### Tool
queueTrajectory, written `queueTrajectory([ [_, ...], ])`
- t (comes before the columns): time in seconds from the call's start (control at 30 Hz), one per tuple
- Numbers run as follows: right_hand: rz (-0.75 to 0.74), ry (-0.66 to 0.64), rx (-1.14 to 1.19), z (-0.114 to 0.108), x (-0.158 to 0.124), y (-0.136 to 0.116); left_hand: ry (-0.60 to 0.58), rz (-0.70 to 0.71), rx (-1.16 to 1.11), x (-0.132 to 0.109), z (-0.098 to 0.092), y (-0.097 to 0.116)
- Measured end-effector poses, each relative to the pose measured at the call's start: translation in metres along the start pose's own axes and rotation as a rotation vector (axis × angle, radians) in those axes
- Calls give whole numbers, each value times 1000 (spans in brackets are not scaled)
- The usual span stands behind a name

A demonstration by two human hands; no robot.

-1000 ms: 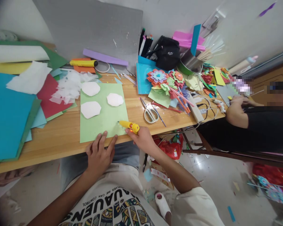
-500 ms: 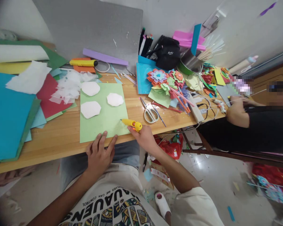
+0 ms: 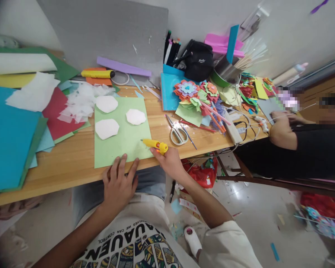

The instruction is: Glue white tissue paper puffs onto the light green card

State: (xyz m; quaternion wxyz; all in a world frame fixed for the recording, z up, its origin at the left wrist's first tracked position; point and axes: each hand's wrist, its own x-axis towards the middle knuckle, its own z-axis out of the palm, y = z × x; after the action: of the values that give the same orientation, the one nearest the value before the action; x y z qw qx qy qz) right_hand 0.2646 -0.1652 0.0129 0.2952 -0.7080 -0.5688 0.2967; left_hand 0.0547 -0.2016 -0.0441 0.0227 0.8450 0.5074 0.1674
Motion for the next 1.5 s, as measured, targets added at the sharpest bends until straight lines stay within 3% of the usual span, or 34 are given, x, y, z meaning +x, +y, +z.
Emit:
queueTrajectory([
  [0.13, -22, 24, 46, 1, 5, 2, -24, -22, -21, 7, -3, 3],
  [0.33, 84, -37, 54, -4, 11, 1, -123, -37, -32, 23, -16, 4],
  [0.53, 80, -18, 98, 0, 16, 2, -135, 26, -18, 38, -24, -5],
  [0.8, 33, 65, 79, 5, 18, -3, -114, 64, 2, 36, -19, -10],
  [1.07, 82, -29, 126, 0, 8, 9, -107, 60, 19, 36, -17, -9],
  [1.27, -33, 44, 73, 2, 7, 7, -109, 58, 22, 36, -16, -9],
  [1.5, -9, 63, 56, 1, 3, 8, -108, 54, 10, 35, -16, -9],
])
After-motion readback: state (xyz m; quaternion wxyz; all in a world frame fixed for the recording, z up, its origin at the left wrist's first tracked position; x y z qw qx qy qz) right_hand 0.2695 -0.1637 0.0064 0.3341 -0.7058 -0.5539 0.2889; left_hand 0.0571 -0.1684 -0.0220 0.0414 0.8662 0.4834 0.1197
